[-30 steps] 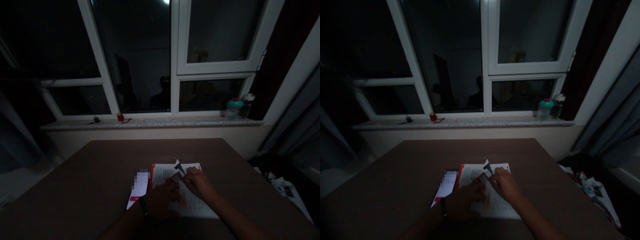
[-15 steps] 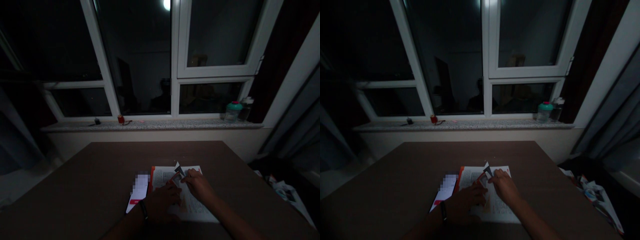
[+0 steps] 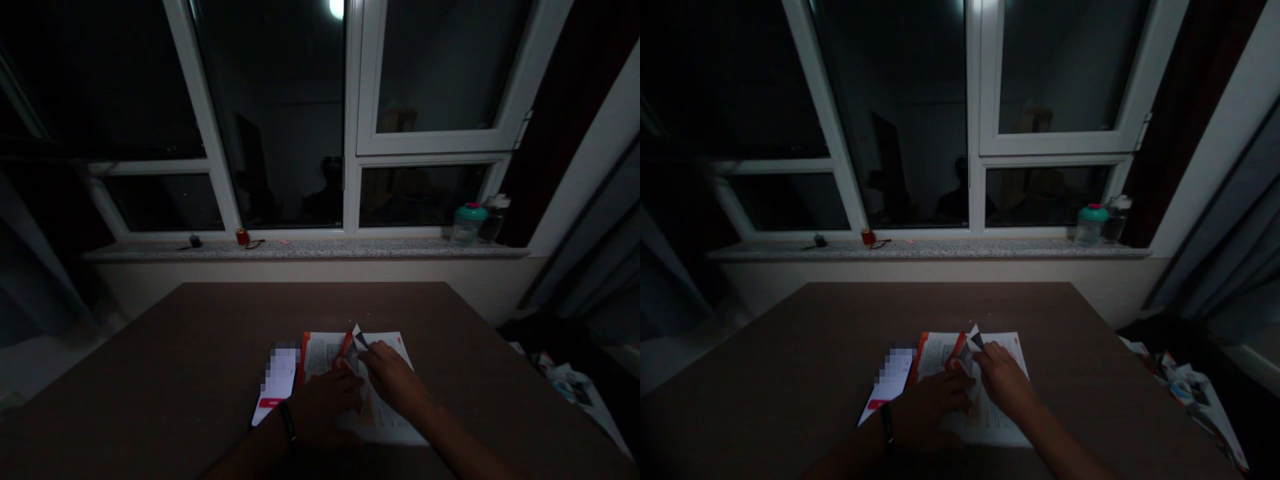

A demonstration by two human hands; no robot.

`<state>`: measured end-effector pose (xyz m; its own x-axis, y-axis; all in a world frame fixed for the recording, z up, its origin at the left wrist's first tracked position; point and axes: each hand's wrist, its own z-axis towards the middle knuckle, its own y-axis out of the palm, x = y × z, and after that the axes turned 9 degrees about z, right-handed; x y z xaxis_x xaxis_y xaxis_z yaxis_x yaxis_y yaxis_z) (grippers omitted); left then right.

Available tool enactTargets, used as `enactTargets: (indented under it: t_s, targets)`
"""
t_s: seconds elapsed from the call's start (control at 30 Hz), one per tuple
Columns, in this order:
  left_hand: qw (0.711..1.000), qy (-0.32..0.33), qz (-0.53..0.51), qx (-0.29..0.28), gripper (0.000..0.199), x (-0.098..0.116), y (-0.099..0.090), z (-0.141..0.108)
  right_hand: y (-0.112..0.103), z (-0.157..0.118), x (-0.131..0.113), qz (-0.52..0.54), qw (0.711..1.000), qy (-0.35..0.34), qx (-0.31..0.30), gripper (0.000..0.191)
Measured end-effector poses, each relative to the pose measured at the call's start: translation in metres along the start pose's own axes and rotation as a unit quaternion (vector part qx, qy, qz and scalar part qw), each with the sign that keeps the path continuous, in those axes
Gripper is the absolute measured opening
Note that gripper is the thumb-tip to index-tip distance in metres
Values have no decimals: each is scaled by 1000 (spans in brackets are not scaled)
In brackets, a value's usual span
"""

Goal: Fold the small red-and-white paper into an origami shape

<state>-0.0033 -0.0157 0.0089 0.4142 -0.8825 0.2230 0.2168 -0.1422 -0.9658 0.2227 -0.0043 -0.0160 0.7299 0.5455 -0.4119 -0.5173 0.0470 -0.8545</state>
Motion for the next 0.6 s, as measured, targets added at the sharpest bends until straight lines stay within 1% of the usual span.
enactTargets:
  t_s: [0.1, 0.23, 0.3, 0.37, 0.4, 0.47, 0.53, 0.6]
  targets:
    - [1000, 6, 11, 1, 42, 2, -1, 1, 3, 0, -4, -5, 1000, 2, -20, 36]
    - [999, 18, 35, 9, 39, 3, 0, 4, 6, 2, -7, 24, 998, -5, -60, 35]
    - [999, 12, 46, 14, 30, 5, 0, 6, 5, 3, -7, 30, 998, -13, -62, 32]
    - [998, -10, 58, 27, 14, 8, 0, 9, 3, 3, -7, 28, 998, -22, -61, 31]
    - [997, -31, 66, 39, 8, 9, -1, 11, 2, 2, -7, 27, 997, -27, -62, 31]
    - [988, -109, 83, 77, 4, 11, -3, 13, 1, 1, -7, 24, 997, -33, -66, 33]
    - [965, -216, 96, 112, 3, 11, -5, 13, 0, -1, -7, 31, 996, -40, -67, 32]
    - [940, -303, 100, 122, 5, 8, -6, 13, 1, -2, -8, 46, 996, -51, -65, 32]
